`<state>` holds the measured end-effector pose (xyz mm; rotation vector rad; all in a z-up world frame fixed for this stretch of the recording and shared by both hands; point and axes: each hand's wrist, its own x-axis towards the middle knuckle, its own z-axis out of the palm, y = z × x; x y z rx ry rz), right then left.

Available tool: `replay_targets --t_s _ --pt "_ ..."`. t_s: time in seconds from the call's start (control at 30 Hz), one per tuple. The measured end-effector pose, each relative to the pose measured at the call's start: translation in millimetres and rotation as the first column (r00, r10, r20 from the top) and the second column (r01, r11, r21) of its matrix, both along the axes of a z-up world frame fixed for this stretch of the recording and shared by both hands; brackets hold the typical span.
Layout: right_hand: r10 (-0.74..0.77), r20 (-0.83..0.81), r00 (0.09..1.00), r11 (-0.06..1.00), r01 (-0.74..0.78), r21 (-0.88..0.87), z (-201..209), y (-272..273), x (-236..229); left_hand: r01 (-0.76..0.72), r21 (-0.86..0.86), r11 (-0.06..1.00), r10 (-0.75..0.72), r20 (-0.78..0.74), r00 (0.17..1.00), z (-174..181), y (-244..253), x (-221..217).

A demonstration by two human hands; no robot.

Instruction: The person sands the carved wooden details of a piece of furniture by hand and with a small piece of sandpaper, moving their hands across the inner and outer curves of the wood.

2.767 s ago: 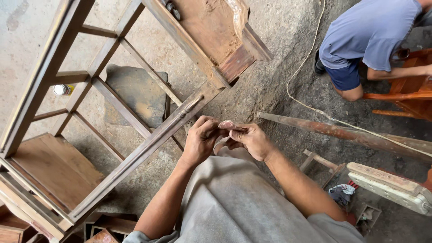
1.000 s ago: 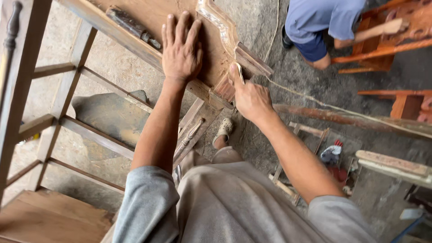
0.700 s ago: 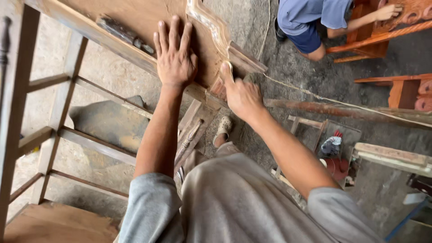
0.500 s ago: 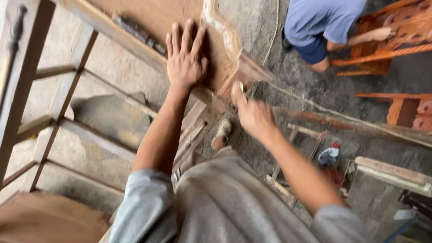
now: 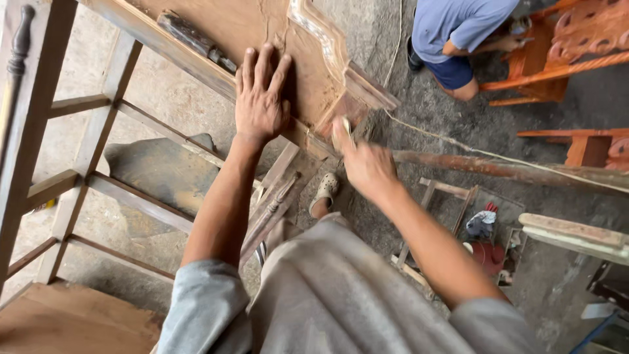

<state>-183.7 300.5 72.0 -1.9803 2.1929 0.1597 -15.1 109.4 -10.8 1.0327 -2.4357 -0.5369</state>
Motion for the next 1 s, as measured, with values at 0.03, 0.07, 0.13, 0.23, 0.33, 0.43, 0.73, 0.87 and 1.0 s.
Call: replay_targets --t_s 0.03,0.07,0.13,0.23,0.33,0.43,0.73,0.87,1.0 --pt "0.007 -0.007 1.0 1.0 -0.007 -0.004 3.0 -1.7 2.8 0.043 0.004 0.999 -0.043 0.039 0.998 -0.5 -1.3 1.6" --pt "-0.059 0.035 0.998 0.987 0.053 0.152 5.9 0.1 5.1 0.033 0.006 0.999 -0.034 0.037 0.999 -0.9 -5.4 -0.8" --pt "-0.139 0.08 0.987 0.936 0.105 0.335 2.9 -2.1 4.9 0.071 -0.008 0.997 -0.071 -0.02 0.997 -2.9 -0.4 -0.8" --pt "-0.011 0.029 1.0 0.997 0.013 -0.079 -3.4 -34.6 -14.9 0.05 0.032 0.998 -0.052 0.062 0.997 4.6 0.8 -1.4" --pt "-0.265 0.141 0.954 0.934 0.218 0.283 4.7 -6.8 6.5 0.058 0.129 0.99 -0.078 0.156 0.985 9.4 -0.9 -2.0" --pt "-0.089 0.143 0.986 0.982 0.063 0.179 3.4 -0.7 -3.5 0.052 0.036 0.998 -0.056 0.131 0.99 2.6 0.9 -5.0" --pt "-0.267 0.209 0.941 0.94 0.206 0.273 21.1 2.2 3.0 0.082 0.19 0.978 -0.134 0.284 0.949 17.6 -2.0 -6.7" --pt "-0.194 0.089 0.977 0.968 0.176 0.178 -11.6 -29.6 -12.5 0.093 0.204 0.975 -0.144 0.252 0.957 20.4 -3.2 -16.2" --pt "-0.096 -0.002 0.995 0.958 0.093 0.27 -7.8 -6.2 -6.7 0.064 0.234 0.97 -0.145 0.346 0.927 21.5 -5.5 -13.8"
